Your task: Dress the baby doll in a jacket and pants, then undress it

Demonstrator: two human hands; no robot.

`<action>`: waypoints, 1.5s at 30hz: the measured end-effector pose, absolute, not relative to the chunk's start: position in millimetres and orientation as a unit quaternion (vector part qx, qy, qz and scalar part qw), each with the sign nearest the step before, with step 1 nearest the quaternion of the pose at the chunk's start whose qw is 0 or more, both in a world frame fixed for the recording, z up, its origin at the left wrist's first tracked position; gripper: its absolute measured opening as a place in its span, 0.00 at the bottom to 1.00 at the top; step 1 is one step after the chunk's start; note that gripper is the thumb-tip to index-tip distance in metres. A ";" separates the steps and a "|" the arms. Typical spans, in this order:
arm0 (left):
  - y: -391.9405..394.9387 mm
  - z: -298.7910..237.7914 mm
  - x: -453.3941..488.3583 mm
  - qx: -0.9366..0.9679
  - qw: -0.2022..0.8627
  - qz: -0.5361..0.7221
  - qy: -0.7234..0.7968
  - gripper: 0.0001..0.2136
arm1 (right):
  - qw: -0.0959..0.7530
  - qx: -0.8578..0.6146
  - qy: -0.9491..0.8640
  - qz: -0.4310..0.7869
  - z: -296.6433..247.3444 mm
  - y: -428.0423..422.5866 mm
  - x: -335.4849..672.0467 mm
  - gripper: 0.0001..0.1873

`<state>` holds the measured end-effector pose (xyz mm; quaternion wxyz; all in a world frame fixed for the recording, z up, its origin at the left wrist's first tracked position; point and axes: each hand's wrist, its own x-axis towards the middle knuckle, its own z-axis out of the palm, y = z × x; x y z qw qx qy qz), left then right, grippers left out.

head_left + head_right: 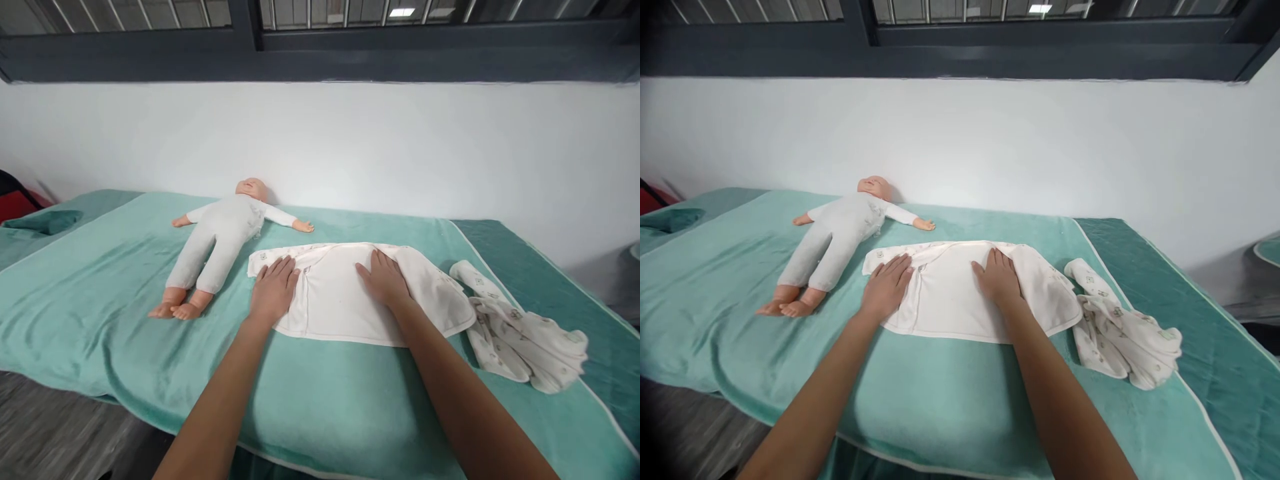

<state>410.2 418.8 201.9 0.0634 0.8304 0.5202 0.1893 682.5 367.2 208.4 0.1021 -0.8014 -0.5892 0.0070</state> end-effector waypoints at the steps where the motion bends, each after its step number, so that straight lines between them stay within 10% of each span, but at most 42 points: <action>1: 418.2 202.2 410.8 0.828 0.060 0.191 0.524 0.25 | 0.107 -0.803 -0.586 0.006 208.4 365.9 685.6 0.40; 45: 418.6 205.3 411.1 0.710 0.099 0.306 0.627 0.16 | 0.124 -0.683 -0.718 0.045 206.7 393.1 568.2 0.36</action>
